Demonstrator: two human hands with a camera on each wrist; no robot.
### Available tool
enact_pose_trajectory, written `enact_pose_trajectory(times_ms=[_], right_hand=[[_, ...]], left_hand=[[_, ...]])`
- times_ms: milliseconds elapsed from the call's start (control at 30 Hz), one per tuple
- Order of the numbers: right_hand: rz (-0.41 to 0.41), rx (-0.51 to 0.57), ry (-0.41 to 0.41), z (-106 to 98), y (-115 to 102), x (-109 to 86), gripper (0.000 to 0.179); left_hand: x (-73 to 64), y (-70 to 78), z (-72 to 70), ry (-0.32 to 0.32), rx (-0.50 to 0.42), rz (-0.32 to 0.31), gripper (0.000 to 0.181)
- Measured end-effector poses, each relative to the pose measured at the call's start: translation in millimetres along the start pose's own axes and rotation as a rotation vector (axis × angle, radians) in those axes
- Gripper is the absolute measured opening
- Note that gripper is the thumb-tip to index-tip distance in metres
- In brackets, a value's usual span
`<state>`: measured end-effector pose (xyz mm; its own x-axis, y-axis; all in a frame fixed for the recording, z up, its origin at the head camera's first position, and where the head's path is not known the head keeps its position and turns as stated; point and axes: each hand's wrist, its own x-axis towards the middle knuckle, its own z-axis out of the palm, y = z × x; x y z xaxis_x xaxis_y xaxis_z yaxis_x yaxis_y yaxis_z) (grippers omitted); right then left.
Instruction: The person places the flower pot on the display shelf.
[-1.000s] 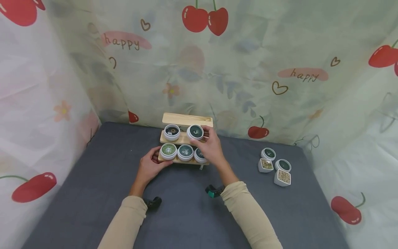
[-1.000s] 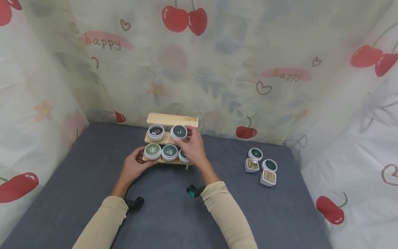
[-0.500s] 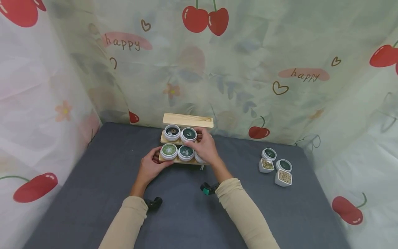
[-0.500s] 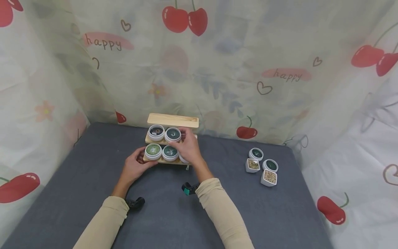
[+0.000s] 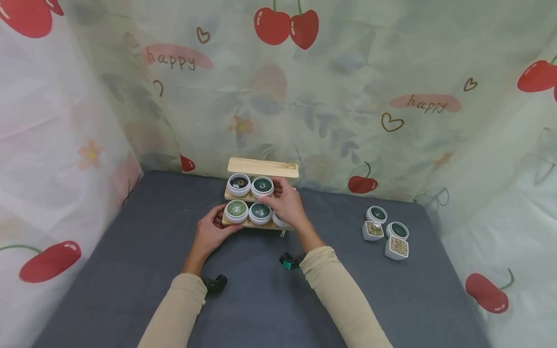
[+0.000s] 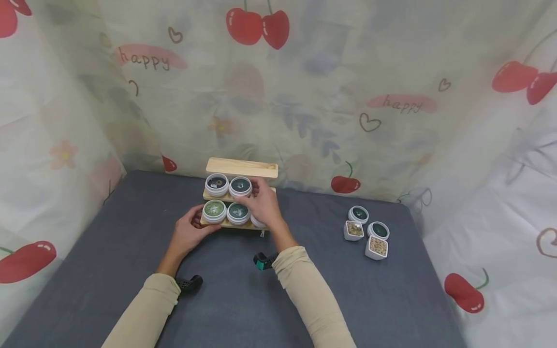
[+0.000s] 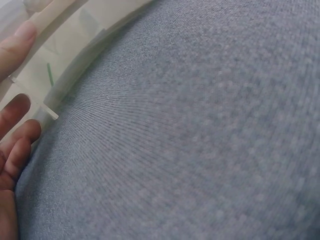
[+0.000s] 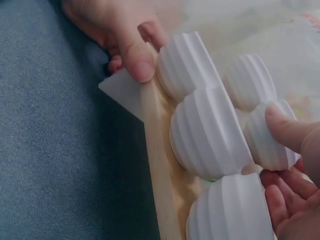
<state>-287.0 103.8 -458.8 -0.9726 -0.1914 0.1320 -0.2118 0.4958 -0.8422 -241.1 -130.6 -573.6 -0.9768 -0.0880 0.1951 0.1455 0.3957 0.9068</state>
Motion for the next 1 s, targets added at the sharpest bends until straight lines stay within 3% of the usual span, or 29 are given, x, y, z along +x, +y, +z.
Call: enact_pose_trajectory(times_ms=[500,833,1000], right_hand=[[0.05,0.024,0.006,4,-2,3.6,0.067],[0.163,0.066,-0.061,-18,9,2.2,0.077],[0.156,0.085,-0.063,-31,12,-2.5,0.073]], left_hand=[[-0.2,-2.2,-1.3,0.001,0.008,-0.01,0.08],[-0.6,-1.6,-0.1,0.003,-0.003,-0.008,0.08],[0.7,-1.5,0.5,0.003,-0.001,-0.005,0.08]])
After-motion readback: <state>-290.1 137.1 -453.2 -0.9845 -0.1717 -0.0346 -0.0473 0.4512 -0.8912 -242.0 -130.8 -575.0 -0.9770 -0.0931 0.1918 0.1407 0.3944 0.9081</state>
